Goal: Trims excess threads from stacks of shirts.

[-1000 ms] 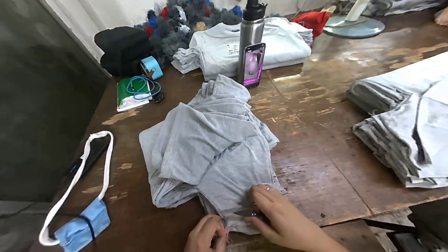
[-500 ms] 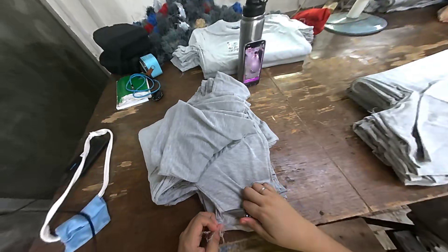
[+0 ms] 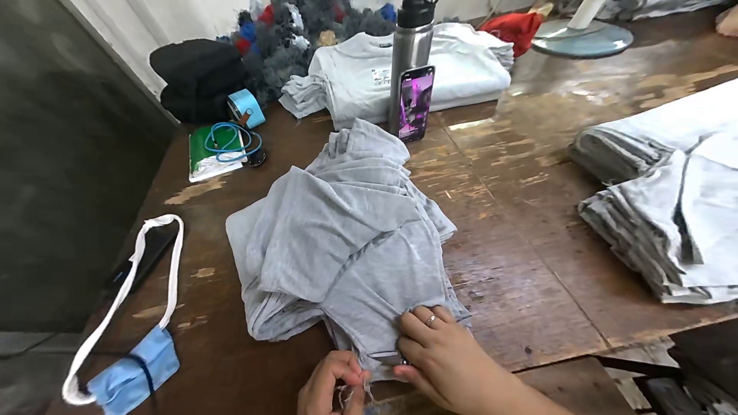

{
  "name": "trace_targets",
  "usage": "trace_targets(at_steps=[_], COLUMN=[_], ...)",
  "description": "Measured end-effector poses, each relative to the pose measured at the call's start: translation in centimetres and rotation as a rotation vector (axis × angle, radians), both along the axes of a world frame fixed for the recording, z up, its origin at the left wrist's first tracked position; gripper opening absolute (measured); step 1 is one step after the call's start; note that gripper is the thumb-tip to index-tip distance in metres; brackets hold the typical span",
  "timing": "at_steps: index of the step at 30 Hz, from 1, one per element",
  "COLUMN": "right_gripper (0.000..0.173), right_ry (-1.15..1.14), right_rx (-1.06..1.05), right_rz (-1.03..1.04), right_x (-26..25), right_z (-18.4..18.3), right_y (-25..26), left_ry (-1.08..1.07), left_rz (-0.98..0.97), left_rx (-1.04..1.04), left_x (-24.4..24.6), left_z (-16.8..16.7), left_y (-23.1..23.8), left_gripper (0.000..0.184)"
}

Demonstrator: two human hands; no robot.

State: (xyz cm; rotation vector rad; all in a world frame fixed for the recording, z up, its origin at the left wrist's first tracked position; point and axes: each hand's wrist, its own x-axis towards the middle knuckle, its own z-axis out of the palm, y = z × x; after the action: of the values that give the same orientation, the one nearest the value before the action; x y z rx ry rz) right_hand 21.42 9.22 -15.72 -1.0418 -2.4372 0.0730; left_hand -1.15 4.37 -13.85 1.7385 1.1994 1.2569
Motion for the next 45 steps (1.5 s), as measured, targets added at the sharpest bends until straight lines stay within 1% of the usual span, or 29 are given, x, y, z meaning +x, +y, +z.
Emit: trace_targets(at_steps=[5,10,14,17,19,24,29,36,40,45], right_gripper=[0.054,0.054,0.053,0.054,0.055,0.054,0.053,0.055,0.053,0.046], right_ry=[-0.001,-0.01,0.037,0.032,0.016,0.001,0.026,0.04,0.045,0.049], right_rx=[-0.051,-0.015,-0.094,-0.123,-0.116,-0.042,-0.105,-0.133,-0.146,-0.146], right_rz=[0.056,0.018,0.063,0.103,0.105,0.026,0.083,0.097,0.11,0.106], right_x=[0.5,-0.1,0.3,0.7,0.7,-0.2,0.5,0.6,0.8,0.7], right_z=[0.3,0.2,0.5,0.7,0.7,0.3,0.5,0.7,0.6,0.6], right_y=[0.1,0.0,0.2,0.2,0.3,0.2,0.3,0.4,0.5,0.5], left_ry=[-0.004,-0.015,-0.01,-0.02,-0.024,-0.033,-0.029,0.092,0.062,0.004], left_rz=[0.028,0.016,0.022,0.034,0.039,0.001,0.026,0.059,0.06,0.005], left_rx=[0.011,0.021,0.019,0.027,0.027,0.016,0.02,0.073,0.097,0.13], left_x=[0.0,0.2,0.0,-0.1,0.0,0.2,-0.3,-1.3,-1.4,-1.5], left_z=[0.0,0.0,0.2,0.0,0.1,0.3,0.4,0.2,0.1,-0.1], left_y=[0.0,0.0,-0.1,0.0,0.1,0.0,0.0,0.3,0.1,0.2], left_gripper=[0.01,0.01,0.01,0.009,0.009,0.009,0.009,0.01,0.013,0.015])
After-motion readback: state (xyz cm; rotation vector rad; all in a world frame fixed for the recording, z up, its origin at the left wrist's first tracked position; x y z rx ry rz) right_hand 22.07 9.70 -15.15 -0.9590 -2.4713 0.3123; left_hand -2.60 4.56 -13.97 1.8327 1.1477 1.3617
